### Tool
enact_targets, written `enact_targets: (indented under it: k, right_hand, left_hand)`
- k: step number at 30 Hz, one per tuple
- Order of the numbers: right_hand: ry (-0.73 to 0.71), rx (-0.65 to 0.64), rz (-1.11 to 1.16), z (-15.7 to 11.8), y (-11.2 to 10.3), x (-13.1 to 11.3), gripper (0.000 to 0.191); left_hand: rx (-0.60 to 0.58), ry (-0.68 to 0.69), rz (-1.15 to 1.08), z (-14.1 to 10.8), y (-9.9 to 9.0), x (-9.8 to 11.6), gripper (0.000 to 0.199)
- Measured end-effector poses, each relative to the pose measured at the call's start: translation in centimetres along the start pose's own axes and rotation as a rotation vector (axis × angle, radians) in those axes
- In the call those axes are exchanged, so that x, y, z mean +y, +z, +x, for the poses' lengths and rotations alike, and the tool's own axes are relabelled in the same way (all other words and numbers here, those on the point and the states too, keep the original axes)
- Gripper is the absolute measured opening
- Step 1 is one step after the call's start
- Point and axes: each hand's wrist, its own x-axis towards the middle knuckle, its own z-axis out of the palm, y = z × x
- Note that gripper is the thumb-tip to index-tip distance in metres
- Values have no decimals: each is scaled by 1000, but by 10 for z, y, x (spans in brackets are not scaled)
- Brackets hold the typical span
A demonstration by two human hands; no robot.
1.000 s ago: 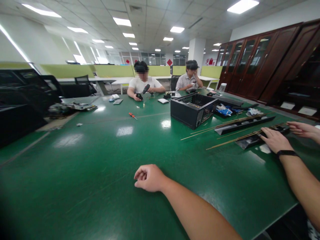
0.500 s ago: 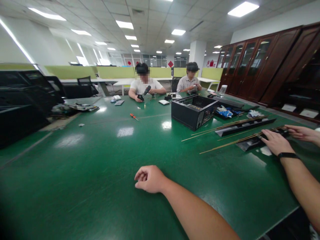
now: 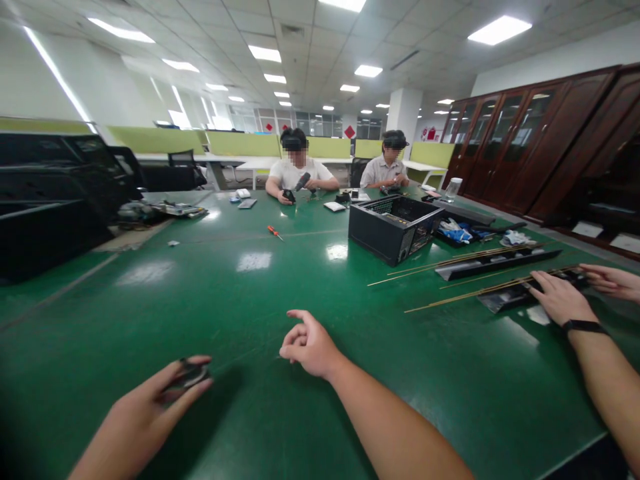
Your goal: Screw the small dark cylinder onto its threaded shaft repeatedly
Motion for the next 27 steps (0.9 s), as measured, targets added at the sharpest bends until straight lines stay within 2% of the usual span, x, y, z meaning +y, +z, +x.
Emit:
enact_targets:
  k: [2, 5, 8, 10, 15, 23, 27]
  right_hand:
    - [-45, 33, 1, 1, -1, 3, 73]
    - [-91, 114, -32, 3, -1, 8, 71]
    - [-114, 165, -132, 1, 1, 10, 71]
    - [-123, 165, -228, -1, 2, 10, 71]
    - [-115, 138, -351, -5, 3, 7, 65]
    - [-128, 141, -412, -7, 4, 3, 45]
    - [-129, 142, -423, -9, 7, -4, 35]
  left_hand:
    - [-90, 15, -104, 27, 31, 17, 45]
    - [-90, 31, -287, 55, 70, 35, 53]
    - [-86, 74, -285, 62, 88, 33, 38]
    - [-99, 133, -212, 59, 90, 25, 29]
    - [-95, 247, -179, 54, 82, 16, 29]
    - [-137, 107, -296, 57, 88, 14, 39]
    - [-168, 108, -290, 57, 86, 16, 29]
